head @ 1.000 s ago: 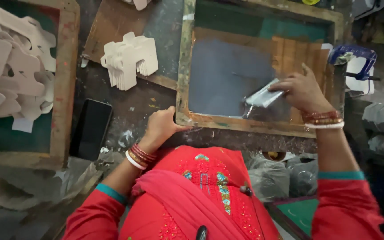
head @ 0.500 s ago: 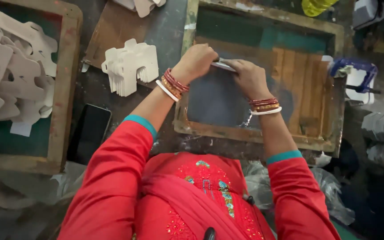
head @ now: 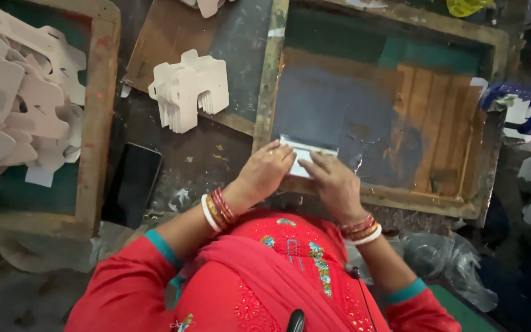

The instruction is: Screen printing a design onto cardboard cutouts using a stencil frame and a squeegee.

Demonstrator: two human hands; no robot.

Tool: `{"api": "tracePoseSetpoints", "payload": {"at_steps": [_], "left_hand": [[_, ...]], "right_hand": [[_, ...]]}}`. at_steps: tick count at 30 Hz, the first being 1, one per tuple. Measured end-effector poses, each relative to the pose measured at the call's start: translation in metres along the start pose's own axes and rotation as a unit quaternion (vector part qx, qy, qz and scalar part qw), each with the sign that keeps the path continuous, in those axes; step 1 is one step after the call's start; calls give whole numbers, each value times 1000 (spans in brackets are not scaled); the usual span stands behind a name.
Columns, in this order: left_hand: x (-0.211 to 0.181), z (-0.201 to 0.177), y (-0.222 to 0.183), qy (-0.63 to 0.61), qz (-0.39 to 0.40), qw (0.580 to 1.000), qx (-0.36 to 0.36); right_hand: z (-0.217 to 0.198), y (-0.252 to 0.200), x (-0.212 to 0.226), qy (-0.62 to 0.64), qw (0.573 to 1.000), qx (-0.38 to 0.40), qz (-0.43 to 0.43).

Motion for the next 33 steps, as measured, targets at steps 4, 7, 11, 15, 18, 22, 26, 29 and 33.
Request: {"api": "tracePoseSetpoints", "payload": {"at_steps": [4,7,11,15,18,22,26,29,33], "left_hand": [[-10,8,-27,9,-6,1000,4],[-18,-20,-35,-93,-8,995,28],[18,-31,-66,-63,-121,982,-130],[70,8,-82,-262,-337,895,-130],[86,15,-74,-490,-380,772,-141],[31,-58,-25,-715,-251,643,-115],[26,-56,38,-756,-74,648,-45],[73,-17,72,-195,-106,972,-71],[86,21,91,-26,-153,982,-107]], "right_hand": [[4,-26,15,-21,1000,-2,-16],[2,-38,0,29,998,-44,18],[-5,-62,-31,128,979,-143,68],[7,-90,-54,220,938,-213,163],[-3,-96,-46,211,927,-253,179],[-68,-106,-21,18,905,-423,36],[-91,-152,-96,193,811,-538,127],[-125,-160,-86,118,801,-574,119],[-139,-177,-96,88,792,-598,88]]}}
Point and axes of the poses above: each hand's wrist, its own y-axis towards the middle knuckle, its own z-axis out of the palm, x = y × z, the point moved 8 cm from there along y, towards the middle knuckle, and after that the axes turned 5 degrees about x, right-handed, at the moved point
